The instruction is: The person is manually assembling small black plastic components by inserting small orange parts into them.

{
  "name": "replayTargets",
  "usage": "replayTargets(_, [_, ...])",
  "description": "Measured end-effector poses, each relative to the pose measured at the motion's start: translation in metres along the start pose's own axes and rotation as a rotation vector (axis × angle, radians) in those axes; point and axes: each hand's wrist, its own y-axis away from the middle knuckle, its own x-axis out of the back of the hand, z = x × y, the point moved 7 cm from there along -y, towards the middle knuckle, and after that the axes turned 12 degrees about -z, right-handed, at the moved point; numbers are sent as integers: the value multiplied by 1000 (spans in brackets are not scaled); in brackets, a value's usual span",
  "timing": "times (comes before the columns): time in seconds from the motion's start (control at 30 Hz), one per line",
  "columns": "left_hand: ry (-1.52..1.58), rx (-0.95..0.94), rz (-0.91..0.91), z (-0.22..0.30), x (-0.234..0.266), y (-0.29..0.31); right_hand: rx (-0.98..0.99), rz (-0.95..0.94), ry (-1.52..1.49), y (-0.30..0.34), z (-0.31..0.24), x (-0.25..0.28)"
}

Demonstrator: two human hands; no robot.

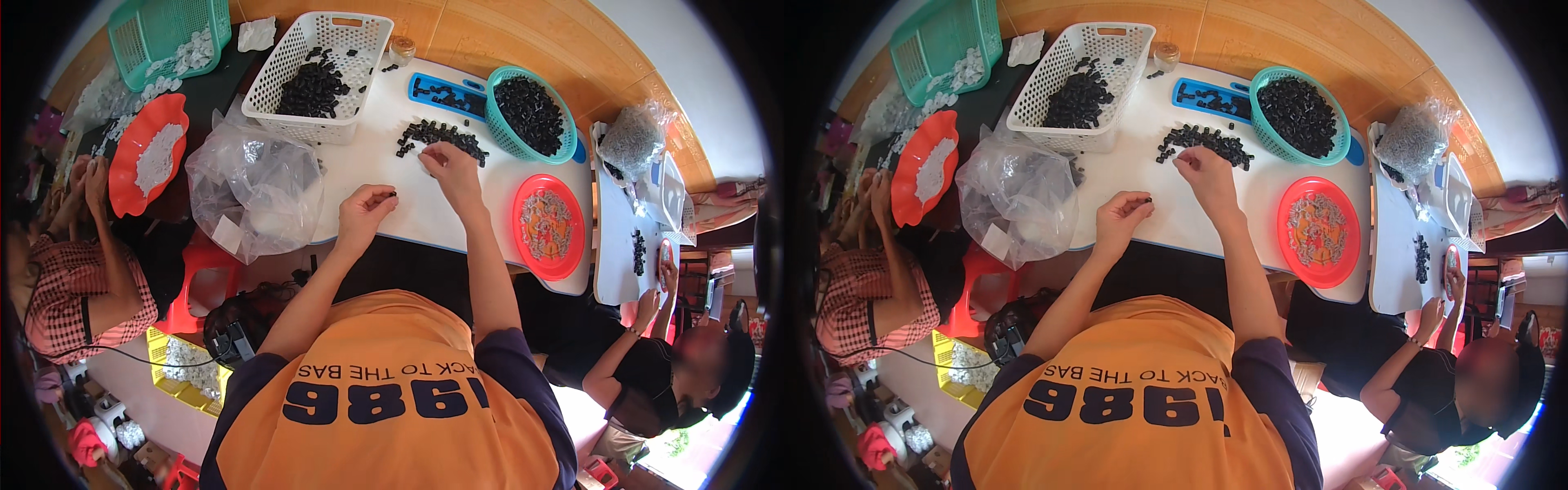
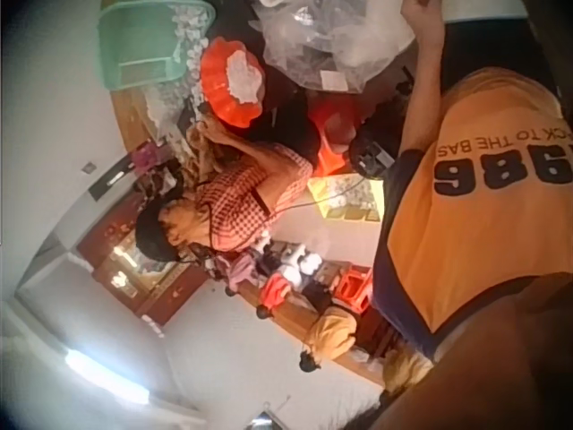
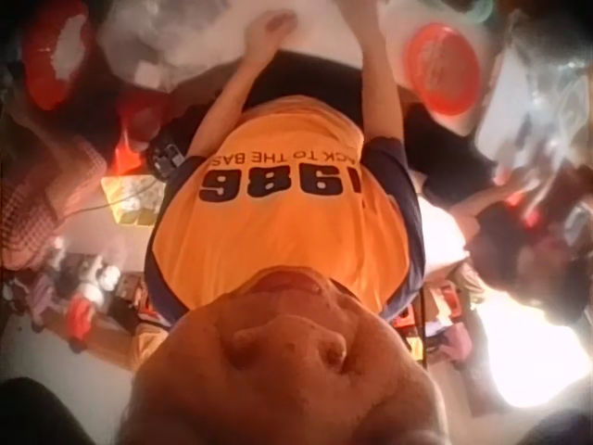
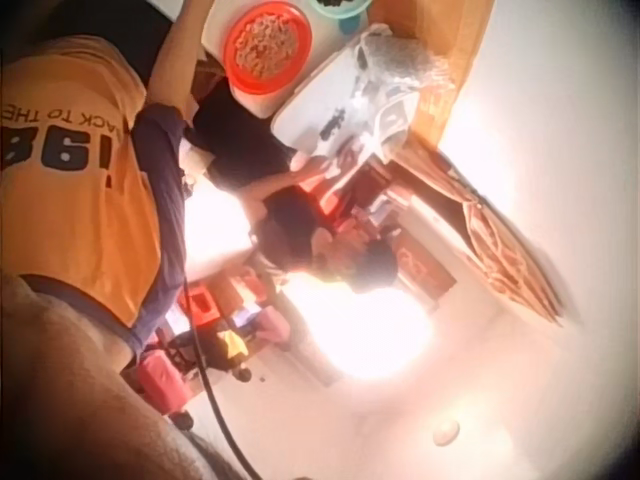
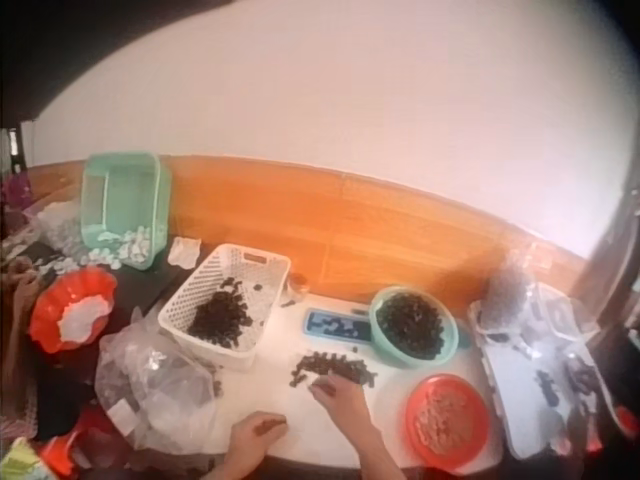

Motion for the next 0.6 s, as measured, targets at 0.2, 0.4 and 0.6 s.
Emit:
replayTargets(0.2, [274, 60, -2, 9, -8, 10, -60, -9, -619, 65, -15, 4])
replayTargets(0.4, [508, 96, -122, 34, -37, 28, 70, 64, -668, 108, -39, 8])
replayTargets(0.6, [665, 151, -215, 46, -54, 33, 56, 59, -402, 125, -60, 14])
